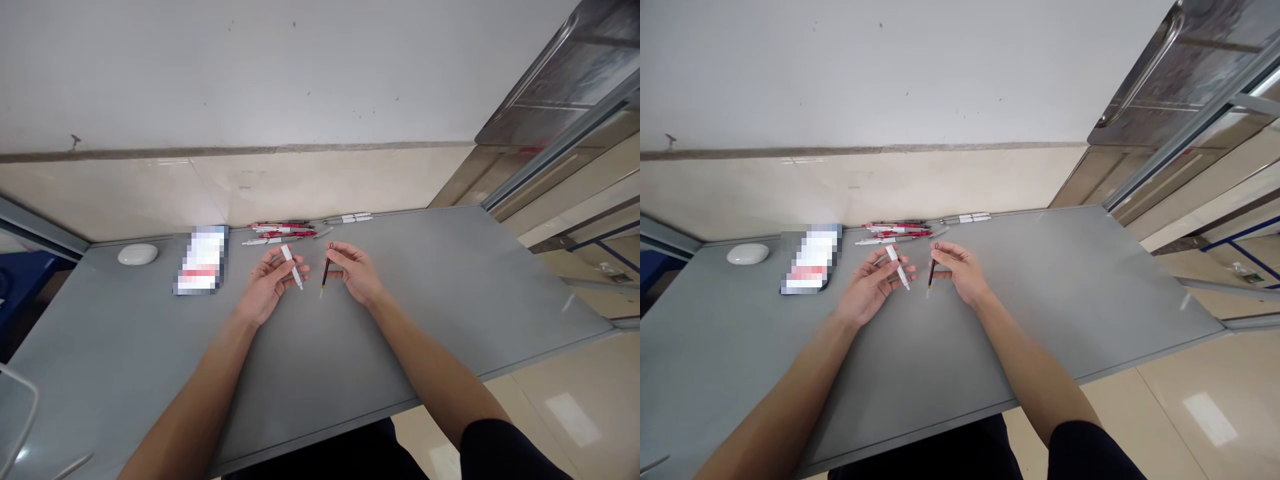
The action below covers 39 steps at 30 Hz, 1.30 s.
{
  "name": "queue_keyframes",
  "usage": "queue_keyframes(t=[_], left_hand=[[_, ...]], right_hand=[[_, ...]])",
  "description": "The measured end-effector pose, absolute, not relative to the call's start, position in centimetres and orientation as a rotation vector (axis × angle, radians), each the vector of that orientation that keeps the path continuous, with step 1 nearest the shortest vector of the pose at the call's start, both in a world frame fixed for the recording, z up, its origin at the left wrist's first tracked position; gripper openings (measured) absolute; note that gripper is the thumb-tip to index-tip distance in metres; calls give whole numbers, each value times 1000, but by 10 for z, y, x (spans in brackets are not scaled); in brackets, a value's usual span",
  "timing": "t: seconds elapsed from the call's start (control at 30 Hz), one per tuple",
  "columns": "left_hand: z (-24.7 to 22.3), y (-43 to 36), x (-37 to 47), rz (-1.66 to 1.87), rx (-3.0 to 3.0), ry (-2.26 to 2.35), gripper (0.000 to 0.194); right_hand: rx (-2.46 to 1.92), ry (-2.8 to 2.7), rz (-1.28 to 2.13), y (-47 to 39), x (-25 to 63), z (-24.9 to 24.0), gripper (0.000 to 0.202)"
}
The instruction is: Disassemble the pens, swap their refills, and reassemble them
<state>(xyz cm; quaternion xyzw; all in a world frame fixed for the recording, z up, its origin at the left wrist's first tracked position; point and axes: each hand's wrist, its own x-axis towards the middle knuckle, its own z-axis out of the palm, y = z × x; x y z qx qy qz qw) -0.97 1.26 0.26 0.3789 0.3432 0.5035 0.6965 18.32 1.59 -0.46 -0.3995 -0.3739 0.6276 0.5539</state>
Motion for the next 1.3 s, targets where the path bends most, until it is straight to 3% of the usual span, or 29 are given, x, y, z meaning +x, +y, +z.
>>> queue_keyframes(t=[0.27, 0.43, 0.67, 1.0, 1.3], left_hand=[[14, 13, -10, 1085, 1101, 875, 32], [30, 20, -14, 913, 1501, 1034, 28], [45, 34, -16, 661, 1650, 894, 25], [48, 37, -14, 497, 1700, 901, 28], [30, 45, -13, 650, 1743, 963, 23]], right_hand=[[-966, -890, 1359, 18, 178, 5, 25], [-951, -887, 1264, 25, 173, 22, 27], [-850, -715, 1062, 36, 174, 40, 25], [-883, -587, 1000, 41, 171, 20, 29], [-959, -766, 1095, 32, 165, 6, 24]])
